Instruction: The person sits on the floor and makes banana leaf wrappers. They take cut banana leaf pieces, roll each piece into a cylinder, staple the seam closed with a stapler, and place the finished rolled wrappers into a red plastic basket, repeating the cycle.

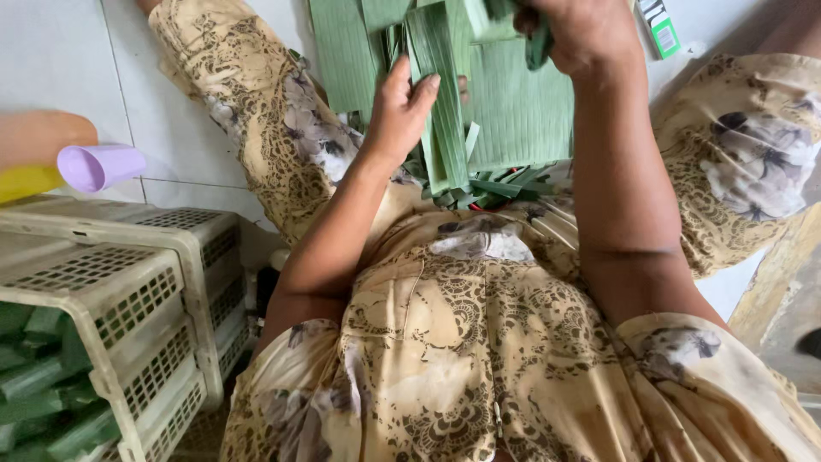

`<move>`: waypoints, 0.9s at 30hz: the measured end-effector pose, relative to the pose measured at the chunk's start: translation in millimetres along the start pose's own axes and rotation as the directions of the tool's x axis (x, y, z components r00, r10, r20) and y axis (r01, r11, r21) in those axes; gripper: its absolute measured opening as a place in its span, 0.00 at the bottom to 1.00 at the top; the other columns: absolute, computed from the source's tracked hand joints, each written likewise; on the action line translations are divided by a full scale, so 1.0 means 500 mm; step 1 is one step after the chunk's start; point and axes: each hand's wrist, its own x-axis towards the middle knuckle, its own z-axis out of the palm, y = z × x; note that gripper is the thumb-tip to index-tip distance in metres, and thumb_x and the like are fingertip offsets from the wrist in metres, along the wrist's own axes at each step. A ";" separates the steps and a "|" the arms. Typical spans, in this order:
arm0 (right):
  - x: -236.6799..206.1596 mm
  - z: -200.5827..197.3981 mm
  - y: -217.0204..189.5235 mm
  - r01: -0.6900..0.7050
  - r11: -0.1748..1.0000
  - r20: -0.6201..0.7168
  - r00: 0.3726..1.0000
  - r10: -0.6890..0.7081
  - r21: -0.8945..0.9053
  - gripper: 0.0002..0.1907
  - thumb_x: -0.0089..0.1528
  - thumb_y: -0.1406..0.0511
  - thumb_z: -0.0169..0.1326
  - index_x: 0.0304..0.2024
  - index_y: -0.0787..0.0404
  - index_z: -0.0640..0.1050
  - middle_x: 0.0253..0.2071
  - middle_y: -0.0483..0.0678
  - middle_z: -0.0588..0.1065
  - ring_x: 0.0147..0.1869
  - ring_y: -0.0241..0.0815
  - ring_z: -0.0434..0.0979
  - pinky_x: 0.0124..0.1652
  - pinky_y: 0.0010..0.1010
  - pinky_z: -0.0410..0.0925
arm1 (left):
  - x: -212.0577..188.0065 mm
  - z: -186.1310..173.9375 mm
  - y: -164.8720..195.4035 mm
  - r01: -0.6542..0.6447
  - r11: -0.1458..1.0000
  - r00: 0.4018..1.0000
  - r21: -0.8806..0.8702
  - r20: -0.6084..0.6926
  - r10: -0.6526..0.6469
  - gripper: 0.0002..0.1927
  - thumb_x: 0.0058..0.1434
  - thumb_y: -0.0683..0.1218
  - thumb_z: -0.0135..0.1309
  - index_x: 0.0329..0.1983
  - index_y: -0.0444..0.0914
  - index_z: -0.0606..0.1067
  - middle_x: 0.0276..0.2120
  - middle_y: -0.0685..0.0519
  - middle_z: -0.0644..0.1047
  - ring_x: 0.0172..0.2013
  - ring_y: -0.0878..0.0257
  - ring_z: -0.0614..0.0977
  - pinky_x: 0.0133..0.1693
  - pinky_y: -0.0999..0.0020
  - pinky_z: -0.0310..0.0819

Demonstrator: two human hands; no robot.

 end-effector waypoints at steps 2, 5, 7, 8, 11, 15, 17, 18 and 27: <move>-0.057 0.000 -0.033 0.095 0.993 0.192 0.978 -0.081 -0.065 0.15 0.66 0.63 0.68 0.48 0.63 0.77 0.41 0.44 0.75 0.40 0.36 0.73 0.40 0.29 0.67 | 0.029 -0.011 -0.048 0.016 0.954 0.997 -0.299 -0.063 -0.037 0.07 0.70 0.38 0.52 0.51 0.34 0.76 0.43 0.51 0.82 0.40 0.65 0.83 0.45 0.66 0.80; -0.121 0.019 -0.053 0.175 0.953 0.331 0.940 -0.086 -0.249 0.17 0.62 0.66 0.69 0.51 0.61 0.79 0.43 0.41 0.76 0.45 0.31 0.75 0.46 0.26 0.70 | 0.046 -0.003 -0.095 0.187 0.775 0.971 -0.604 -0.003 -0.238 0.05 0.71 0.39 0.55 0.48 0.33 0.77 0.41 0.51 0.81 0.40 0.63 0.82 0.43 0.65 0.78; -0.143 0.024 -0.046 0.226 0.900 0.347 0.933 -0.091 -0.372 0.16 0.63 0.67 0.68 0.51 0.62 0.81 0.43 0.42 0.77 0.45 0.32 0.76 0.48 0.27 0.71 | 0.045 0.013 -0.101 0.294 0.609 0.945 -0.737 0.127 -0.302 0.04 0.72 0.41 0.56 0.43 0.35 0.76 0.38 0.50 0.80 0.37 0.61 0.82 0.41 0.62 0.79; -0.152 0.026 -0.037 0.251 0.871 0.333 0.937 -0.108 -0.422 0.15 0.63 0.67 0.68 0.52 0.62 0.82 0.43 0.44 0.77 0.45 0.34 0.76 0.46 0.28 0.71 | 0.042 0.023 -0.098 0.329 0.604 0.928 -0.726 0.130 -0.350 0.05 0.69 0.44 0.57 0.41 0.36 0.77 0.36 0.50 0.80 0.36 0.60 0.83 0.39 0.61 0.80; -0.164 0.034 0.006 0.420 0.759 0.325 0.901 -0.287 -0.497 0.16 0.65 0.68 0.69 0.54 0.61 0.84 0.45 0.48 0.76 0.48 0.41 0.76 0.48 0.31 0.71 | 0.024 0.052 -0.068 0.419 0.629 0.884 -0.655 0.139 -0.446 0.10 0.62 0.50 0.59 0.39 0.39 0.78 0.34 0.51 0.81 0.33 0.61 0.84 0.34 0.62 0.81; -0.180 0.043 0.049 0.423 0.732 0.192 0.904 -0.382 -0.533 0.17 0.63 0.68 0.71 0.53 0.61 0.83 0.47 0.51 0.76 0.48 0.45 0.77 0.44 0.33 0.70 | 0.007 0.076 -0.034 0.363 0.769 0.929 -0.526 0.139 -0.343 0.13 0.62 0.50 0.66 0.42 0.38 0.77 0.37 0.53 0.80 0.36 0.63 0.82 0.37 0.62 0.80; -0.196 0.051 0.053 0.417 0.701 0.061 0.879 -0.472 -0.578 0.12 0.67 0.71 0.66 0.53 0.61 0.81 0.51 0.50 0.76 0.50 0.43 0.79 0.48 0.35 0.74 | 0.009 0.072 -0.027 0.342 0.803 0.930 -0.489 0.055 -0.363 0.14 0.61 0.48 0.67 0.43 0.39 0.77 0.38 0.54 0.80 0.38 0.64 0.82 0.38 0.62 0.78; -0.202 0.056 0.052 0.412 0.686 -0.002 0.856 -0.517 -0.600 0.10 0.70 0.73 0.64 0.53 0.60 0.79 0.53 0.49 0.76 0.51 0.41 0.81 0.50 0.35 0.75 | 0.017 0.067 -0.024 0.371 0.803 0.902 -0.467 -0.023 -0.430 0.14 0.58 0.48 0.67 0.43 0.41 0.77 0.37 0.56 0.80 0.38 0.66 0.82 0.35 0.63 0.77; -0.237 0.060 0.027 0.648 0.316 0.361 0.691 -0.626 -0.693 0.21 0.50 0.78 0.64 0.44 0.57 0.79 0.65 0.50 0.74 0.71 0.55 0.76 0.62 0.41 0.77 | 0.005 0.036 -0.073 0.277 0.809 0.955 -0.518 0.054 -0.293 0.13 0.62 0.47 0.66 0.47 0.39 0.78 0.43 0.54 0.82 0.44 0.60 0.83 0.43 0.55 0.81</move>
